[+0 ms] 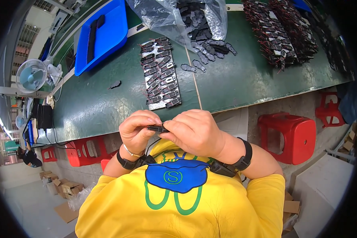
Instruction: The person picks up a stack of speaker components, takes a single speaker, and presses a small black part onto it by hand. They then place the assembled unit onto a metal plate and repeat the process.
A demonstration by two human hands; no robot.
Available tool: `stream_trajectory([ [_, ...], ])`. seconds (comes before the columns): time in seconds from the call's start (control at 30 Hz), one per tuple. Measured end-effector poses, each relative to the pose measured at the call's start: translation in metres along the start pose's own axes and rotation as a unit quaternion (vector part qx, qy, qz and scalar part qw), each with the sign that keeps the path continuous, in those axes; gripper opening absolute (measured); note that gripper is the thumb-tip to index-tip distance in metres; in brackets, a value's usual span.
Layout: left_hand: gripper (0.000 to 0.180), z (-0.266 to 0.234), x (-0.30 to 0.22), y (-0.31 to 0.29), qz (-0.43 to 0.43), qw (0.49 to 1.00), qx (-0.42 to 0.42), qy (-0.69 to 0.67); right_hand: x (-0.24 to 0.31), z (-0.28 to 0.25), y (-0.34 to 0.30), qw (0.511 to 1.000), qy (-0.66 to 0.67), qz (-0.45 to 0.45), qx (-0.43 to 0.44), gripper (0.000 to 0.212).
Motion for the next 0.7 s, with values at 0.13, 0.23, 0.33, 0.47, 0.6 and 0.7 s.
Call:
stream_trajectory([
  [0.13, 0.019, 0.001, 0.002, 0.000, -0.022, 1.000, -0.002, -0.015, -0.002, -0.001, -0.001, 1.000, 0.004, 0.012, -0.006, 0.024],
  [0.23, 0.018, 0.000, 0.005, -0.001, -0.030, 0.999, -0.004, -0.035, -0.002, 0.000, 0.000, 1.000, 0.002, 0.013, 0.000, 0.023],
  [0.33, 0.018, 0.000, 0.007, -0.003, -0.036, 0.997, -0.007, -0.062, -0.001, 0.000, 0.001, 1.000, 0.000, 0.017, 0.004, 0.023],
  [0.47, 0.017, -0.001, 0.010, -0.004, -0.049, 0.996, -0.011, -0.075, -0.002, 0.001, 0.001, 1.000, 0.000, 0.022, 0.006, 0.023],
  [0.6, 0.018, 0.000, 0.014, -0.005, -0.047, 0.996, -0.009, -0.079, -0.004, 0.001, 0.002, 0.999, 0.009, 0.032, 0.005, 0.022],
  [0.7, 0.019, 0.000, 0.024, -0.006, -0.078, 0.980, -0.035, -0.181, -0.010, 0.003, 0.003, 0.996, 0.040, 0.070, 0.026, 0.020],
])
Point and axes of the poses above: each hand's wrist, its own y-axis towards the middle knuckle, its own z-axis out of the palm, x = y × z, the point moved 10 cm from there along y, towards the middle knuckle, and after that the axes turned 2 degrees about x, right-handed, at the moved point
